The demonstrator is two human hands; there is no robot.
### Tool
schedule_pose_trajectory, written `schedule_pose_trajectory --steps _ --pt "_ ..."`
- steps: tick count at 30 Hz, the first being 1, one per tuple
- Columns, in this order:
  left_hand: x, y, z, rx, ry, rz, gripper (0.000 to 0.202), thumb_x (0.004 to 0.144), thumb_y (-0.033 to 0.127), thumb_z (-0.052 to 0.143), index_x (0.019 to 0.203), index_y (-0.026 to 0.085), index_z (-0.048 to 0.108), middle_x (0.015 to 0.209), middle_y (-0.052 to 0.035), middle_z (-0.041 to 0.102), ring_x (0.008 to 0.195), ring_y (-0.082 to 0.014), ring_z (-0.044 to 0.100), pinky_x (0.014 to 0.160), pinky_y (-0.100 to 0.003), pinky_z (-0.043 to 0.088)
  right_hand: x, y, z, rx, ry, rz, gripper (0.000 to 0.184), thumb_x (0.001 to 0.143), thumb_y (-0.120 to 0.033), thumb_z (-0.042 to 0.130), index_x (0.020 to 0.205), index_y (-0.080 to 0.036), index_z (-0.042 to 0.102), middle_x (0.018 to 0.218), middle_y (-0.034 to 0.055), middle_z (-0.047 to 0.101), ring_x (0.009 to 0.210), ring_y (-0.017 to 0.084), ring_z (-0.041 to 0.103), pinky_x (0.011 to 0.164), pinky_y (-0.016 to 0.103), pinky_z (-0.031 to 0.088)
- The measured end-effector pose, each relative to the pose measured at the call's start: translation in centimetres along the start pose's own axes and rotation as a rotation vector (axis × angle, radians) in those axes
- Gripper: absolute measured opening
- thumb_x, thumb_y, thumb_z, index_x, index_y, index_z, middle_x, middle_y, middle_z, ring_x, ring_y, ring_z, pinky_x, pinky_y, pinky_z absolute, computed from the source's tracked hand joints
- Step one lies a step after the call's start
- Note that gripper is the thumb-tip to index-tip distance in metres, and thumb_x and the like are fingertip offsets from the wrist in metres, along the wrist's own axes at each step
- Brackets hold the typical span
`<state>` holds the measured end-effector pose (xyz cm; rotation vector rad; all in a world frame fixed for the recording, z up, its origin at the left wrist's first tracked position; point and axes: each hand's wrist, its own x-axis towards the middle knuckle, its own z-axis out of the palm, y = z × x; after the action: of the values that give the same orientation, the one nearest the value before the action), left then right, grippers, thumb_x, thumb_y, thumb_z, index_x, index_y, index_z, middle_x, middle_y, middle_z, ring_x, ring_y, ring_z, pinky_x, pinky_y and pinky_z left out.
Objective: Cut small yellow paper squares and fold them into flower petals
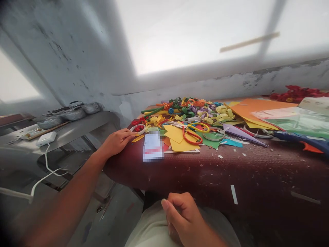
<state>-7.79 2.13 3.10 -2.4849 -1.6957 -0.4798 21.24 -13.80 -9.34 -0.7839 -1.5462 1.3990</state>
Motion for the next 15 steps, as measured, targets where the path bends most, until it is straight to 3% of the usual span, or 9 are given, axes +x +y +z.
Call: schedule_pose_trajectory --steps 5,11,15 --pt "0.87 -0.70 0.83 -0.200 0.117 0.156 0.040 0.099 0.040 0.050 0.114 0.017 0.079 0.109 -0.0121 0.078 0.105 -0.0240 0.068 0.096 -0.036 0.052 0.08 0.38 0.02 -0.017 -0.029 0.022 0.059 0.102 -0.058 0.044 0.057 -0.021 0.043 0.048 -0.0006 0.048 0.047 0.011 0.043 0.051 0.024 0.038" --pt "0.65 -0.37 0.16 -0.227 -0.084 0.247 0.032 0.095 0.034 0.055 0.102 0.020 0.083 0.113 -0.0120 0.077 0.105 -0.0245 0.071 0.097 -0.039 0.056 -0.09 0.78 0.05 -0.055 -0.027 0.029 0.059 0.103 -0.058 0.044 0.057 -0.020 0.045 0.049 -0.0003 0.050 0.050 0.011 0.046 0.054 0.023 0.038" --pt "0.52 -0.21 0.00 -0.203 -0.099 0.211 0.033 0.095 0.035 0.054 0.101 0.020 0.083 0.114 -0.0126 0.076 0.105 -0.0257 0.070 0.099 -0.042 0.055 -0.19 0.83 0.06 -0.074 -0.044 0.034 0.059 0.103 -0.057 0.042 0.058 -0.020 0.044 0.051 0.0003 0.051 0.050 0.012 0.046 0.052 0.024 0.038"
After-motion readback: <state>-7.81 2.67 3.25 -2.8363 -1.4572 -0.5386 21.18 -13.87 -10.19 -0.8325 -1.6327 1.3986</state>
